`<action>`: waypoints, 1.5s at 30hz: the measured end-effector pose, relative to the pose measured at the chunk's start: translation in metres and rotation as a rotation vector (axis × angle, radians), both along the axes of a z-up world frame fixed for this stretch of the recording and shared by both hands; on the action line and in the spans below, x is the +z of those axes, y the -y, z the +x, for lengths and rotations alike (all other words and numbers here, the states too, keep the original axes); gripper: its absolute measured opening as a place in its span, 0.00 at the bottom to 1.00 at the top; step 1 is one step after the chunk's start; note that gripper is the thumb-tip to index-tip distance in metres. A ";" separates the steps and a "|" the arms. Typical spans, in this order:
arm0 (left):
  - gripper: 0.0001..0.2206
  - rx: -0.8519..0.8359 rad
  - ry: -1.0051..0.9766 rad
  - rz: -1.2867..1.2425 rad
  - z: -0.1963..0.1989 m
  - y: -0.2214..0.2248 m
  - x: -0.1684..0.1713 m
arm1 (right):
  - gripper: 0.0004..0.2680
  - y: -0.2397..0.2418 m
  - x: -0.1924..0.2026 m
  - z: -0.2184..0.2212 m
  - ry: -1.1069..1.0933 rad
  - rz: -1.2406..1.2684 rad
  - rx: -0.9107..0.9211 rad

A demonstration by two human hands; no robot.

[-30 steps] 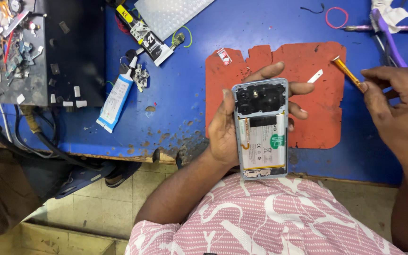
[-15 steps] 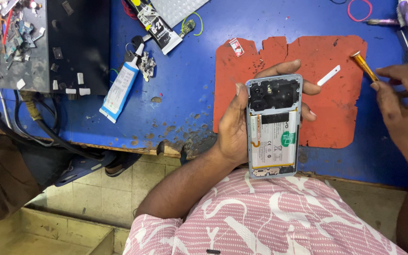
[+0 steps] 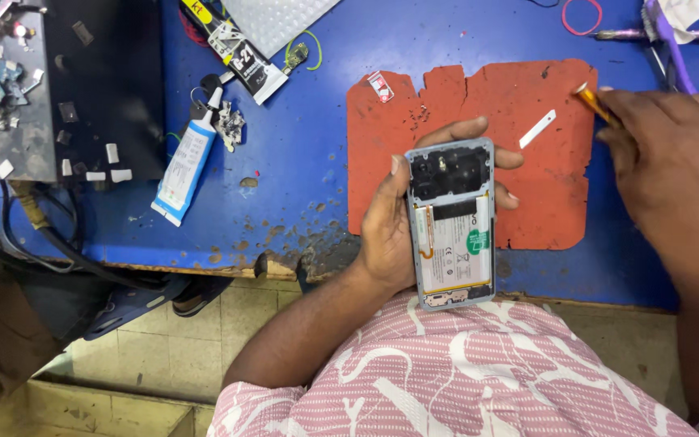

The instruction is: The person uses a small screwdriver to remove screws from the back of a smartphone. They then use a prying tool to separate the back cover and disconnect the battery connector. The person removes the battery and places it on the workbench.

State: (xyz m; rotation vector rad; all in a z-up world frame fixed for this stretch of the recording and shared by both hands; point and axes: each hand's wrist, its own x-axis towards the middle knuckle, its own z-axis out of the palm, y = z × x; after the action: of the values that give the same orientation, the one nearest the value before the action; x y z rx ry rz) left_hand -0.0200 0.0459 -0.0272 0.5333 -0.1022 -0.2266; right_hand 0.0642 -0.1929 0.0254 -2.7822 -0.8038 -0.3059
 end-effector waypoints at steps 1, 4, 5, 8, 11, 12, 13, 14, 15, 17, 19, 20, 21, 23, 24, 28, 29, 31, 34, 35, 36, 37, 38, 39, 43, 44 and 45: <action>0.33 -0.007 -0.015 -0.013 -0.001 0.002 -0.002 | 0.12 -0.001 -0.001 0.002 0.014 -0.031 -0.001; 0.33 -0.012 -0.054 -0.059 -0.004 0.005 -0.010 | 0.18 0.002 -0.011 0.003 -0.068 0.139 -0.077; 0.32 -0.012 -0.060 -0.067 -0.004 0.006 -0.013 | 0.18 0.003 -0.018 0.003 -0.169 0.372 -0.131; 0.32 -0.003 -0.091 -0.056 -0.007 0.007 -0.018 | 0.10 0.006 -0.021 -0.008 -0.441 0.782 -0.070; 0.32 -0.002 -0.141 -0.050 -0.005 0.008 -0.017 | 0.13 -0.018 -0.015 -0.020 -0.451 0.977 0.148; 0.32 -0.003 -0.153 -0.039 -0.005 0.009 -0.017 | 0.15 -0.029 -0.012 -0.022 -0.431 0.970 0.208; 0.32 -0.004 -0.165 -0.028 -0.005 0.009 -0.017 | 0.16 -0.039 -0.009 -0.024 -0.411 0.963 0.269; 0.32 -0.012 -0.168 -0.027 -0.005 0.008 -0.018 | 0.17 -0.047 -0.007 -0.021 -0.406 0.900 0.314; 0.32 -0.021 -0.170 -0.026 -0.005 0.007 -0.019 | 0.18 -0.053 -0.004 -0.019 -0.392 0.854 0.345; 0.31 -0.028 -0.148 -0.038 -0.008 0.005 -0.022 | 0.18 -0.059 -0.001 -0.017 -0.360 0.785 0.391; 0.30 -0.030 -0.105 -0.059 -0.009 0.004 -0.024 | 0.19 -0.062 0.001 -0.016 -0.337 0.757 0.407; 0.29 -0.033 -0.091 -0.069 -0.009 0.004 -0.025 | 0.19 -0.061 0.001 -0.016 -0.337 0.752 0.404; 0.29 -0.035 -0.092 -0.075 -0.009 0.004 -0.025 | 0.19 -0.061 0.000 -0.016 -0.337 0.747 0.401; 0.30 -0.034 -0.111 -0.075 -0.008 0.004 -0.025 | 0.18 -0.062 -0.002 -0.017 -0.316 0.765 0.393; 0.30 -0.031 -0.129 -0.068 -0.007 0.005 -0.023 | 0.17 -0.063 -0.002 -0.017 -0.307 0.775 0.389; 0.32 -0.041 -0.246 -0.048 -0.005 0.005 -0.021 | 0.15 -0.066 0.008 -0.013 -0.081 0.526 0.383; 0.31 -0.036 -0.235 -0.059 -0.006 0.005 -0.021 | 0.13 -0.070 0.009 -0.011 -0.099 0.612 0.430; 0.31 -0.028 -0.199 -0.078 -0.006 0.006 -0.025 | 0.10 -0.076 0.013 -0.006 -0.148 0.711 0.462; 0.29 -0.023 -0.136 -0.093 -0.009 0.004 -0.031 | 0.11 -0.081 0.017 0.000 -0.226 0.734 0.428; 0.29 -0.023 -0.137 -0.100 -0.009 0.004 -0.032 | 0.11 -0.082 0.019 0.002 -0.241 0.728 0.420; 0.29 -0.024 -0.179 -0.113 -0.009 0.006 -0.033 | 0.11 -0.083 0.021 0.004 -0.274 0.726 0.422; 0.30 -0.024 -0.221 -0.126 -0.010 0.007 -0.033 | 0.10 -0.085 0.022 0.006 -0.307 0.725 0.424; 0.30 -0.029 -0.193 -0.116 -0.010 0.006 -0.034 | 0.10 -0.087 0.023 0.007 -0.359 0.733 0.435; 0.30 -0.033 -0.165 -0.107 -0.011 0.005 -0.035 | 0.10 -0.088 0.023 0.008 -0.395 0.750 0.440; 0.32 -0.029 -0.132 -0.119 -0.010 0.004 -0.035 | 0.10 -0.085 0.018 0.010 -0.489 0.847 0.442; 0.33 -0.029 -0.132 -0.109 -0.010 0.003 -0.035 | 0.10 -0.083 0.015 0.010 -0.508 0.875 0.440; 0.34 -0.031 -0.131 -0.074 -0.008 0.003 -0.035 | 0.11 -0.083 0.011 0.010 -0.519 0.896 0.424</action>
State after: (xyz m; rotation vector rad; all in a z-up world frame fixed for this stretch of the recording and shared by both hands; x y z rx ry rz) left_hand -0.0283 0.0424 -0.0619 0.4420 0.0087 -0.2865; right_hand 0.0738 -0.1102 0.0363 -1.6911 -0.8172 0.1199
